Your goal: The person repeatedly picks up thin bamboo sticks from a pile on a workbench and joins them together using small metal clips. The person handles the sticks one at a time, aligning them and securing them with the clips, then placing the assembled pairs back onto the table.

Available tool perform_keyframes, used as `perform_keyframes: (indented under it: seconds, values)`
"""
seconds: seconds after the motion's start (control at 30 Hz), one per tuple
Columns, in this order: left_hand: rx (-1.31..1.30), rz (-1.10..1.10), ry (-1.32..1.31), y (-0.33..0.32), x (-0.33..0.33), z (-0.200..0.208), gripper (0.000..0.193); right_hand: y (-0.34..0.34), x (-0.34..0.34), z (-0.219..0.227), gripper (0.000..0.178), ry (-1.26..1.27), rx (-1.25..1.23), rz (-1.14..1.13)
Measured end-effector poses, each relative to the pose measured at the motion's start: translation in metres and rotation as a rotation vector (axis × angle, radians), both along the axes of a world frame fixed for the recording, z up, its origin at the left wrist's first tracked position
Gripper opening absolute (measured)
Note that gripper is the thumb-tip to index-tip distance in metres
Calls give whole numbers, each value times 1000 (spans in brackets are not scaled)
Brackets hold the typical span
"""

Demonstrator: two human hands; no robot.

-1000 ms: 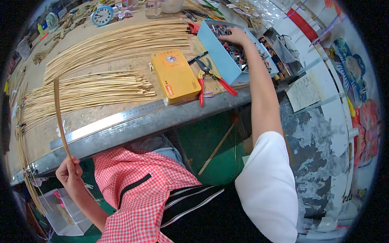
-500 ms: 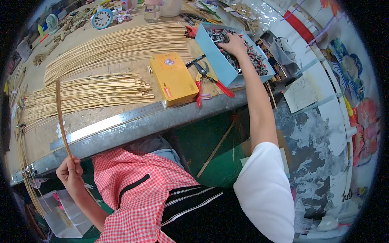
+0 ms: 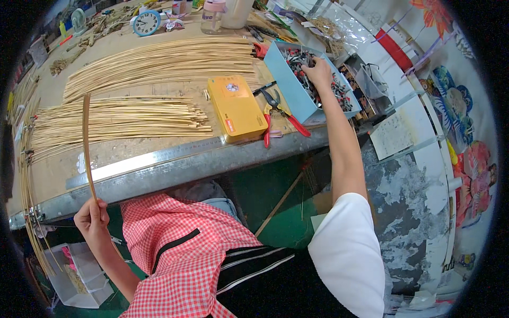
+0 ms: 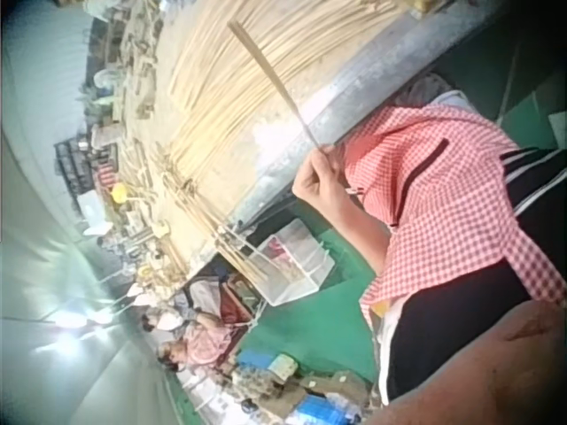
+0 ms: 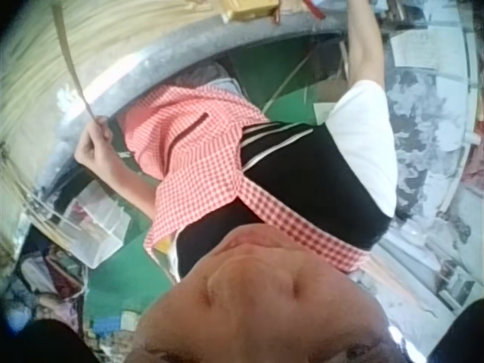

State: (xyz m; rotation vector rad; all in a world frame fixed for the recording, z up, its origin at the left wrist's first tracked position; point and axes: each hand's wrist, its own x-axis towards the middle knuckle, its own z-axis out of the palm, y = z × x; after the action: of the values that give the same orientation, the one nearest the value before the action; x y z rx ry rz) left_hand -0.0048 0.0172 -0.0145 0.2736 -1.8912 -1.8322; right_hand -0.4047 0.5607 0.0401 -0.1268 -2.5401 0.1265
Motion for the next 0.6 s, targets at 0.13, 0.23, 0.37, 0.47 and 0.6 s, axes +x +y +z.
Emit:
perform_keyframes:
  seconds: [0.13,0.23,0.37,0.47,0.6]
  values:
    - [-24,11,31,-4,0,0,23,16,-2,8,60,54,-262,-35]
    - [-16,52,62,-4,-1,3,23,38,-11,9,58,215,-624,-52]
    - [-9,36,18,-10,3,2,22,49,-27,12,58,422,-1170,161]
    - [16,38,30,-13,3,3,21,56,-46,28,44,490,-1470,133]
    - [29,47,41,-16,4,6,20,26,-69,53,29,-10,-1673,376]
